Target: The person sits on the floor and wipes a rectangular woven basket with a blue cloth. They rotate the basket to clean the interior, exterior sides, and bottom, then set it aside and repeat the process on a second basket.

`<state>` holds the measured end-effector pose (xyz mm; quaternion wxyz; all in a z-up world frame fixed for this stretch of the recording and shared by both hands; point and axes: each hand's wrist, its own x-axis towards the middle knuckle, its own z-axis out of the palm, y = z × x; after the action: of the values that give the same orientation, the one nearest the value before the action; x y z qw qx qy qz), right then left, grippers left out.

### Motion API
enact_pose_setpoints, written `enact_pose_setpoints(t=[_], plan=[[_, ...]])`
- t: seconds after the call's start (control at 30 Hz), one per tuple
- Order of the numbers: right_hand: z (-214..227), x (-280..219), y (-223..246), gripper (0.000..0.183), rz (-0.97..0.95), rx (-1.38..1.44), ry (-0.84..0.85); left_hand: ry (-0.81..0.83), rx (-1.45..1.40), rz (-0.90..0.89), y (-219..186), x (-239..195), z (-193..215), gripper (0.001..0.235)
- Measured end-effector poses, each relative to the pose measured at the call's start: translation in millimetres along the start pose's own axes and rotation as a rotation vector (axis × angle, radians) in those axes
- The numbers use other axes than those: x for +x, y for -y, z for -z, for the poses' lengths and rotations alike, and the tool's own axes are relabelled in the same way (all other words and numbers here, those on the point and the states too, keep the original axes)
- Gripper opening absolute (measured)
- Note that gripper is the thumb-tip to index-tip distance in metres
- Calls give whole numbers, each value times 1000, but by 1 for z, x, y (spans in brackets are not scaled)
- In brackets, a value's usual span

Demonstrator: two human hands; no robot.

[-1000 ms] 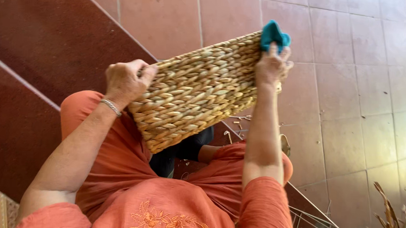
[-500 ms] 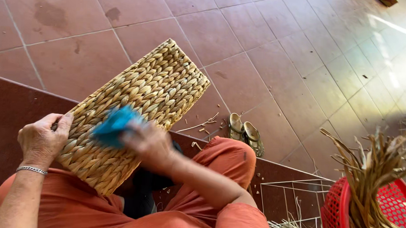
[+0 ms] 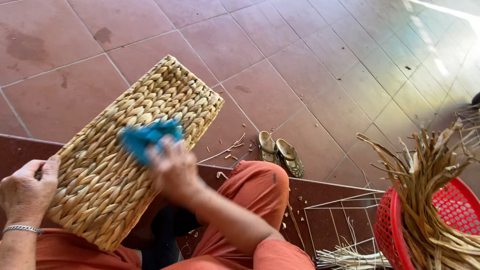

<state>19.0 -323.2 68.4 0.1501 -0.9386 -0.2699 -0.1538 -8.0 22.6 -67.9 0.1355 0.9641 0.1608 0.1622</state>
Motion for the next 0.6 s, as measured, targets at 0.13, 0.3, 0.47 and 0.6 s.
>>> enact_pose_setpoints(t=[0.13, 0.3, 0.47, 0.6], plan=[[24, -57, 70, 36, 363, 185, -2, 1, 16, -23, 21, 4, -14, 40], [-6, -43, 6, 34, 457, 171, -208, 44, -86, -58, 16, 6, 0, 42], [-25, 40, -150, 46, -134, -232, -80, 12, -146, -60, -24, 5, 32, 42], [-28, 79, -194, 28, -394, -20, -279, -20, -187, -58, -44, 3, 52, 39]])
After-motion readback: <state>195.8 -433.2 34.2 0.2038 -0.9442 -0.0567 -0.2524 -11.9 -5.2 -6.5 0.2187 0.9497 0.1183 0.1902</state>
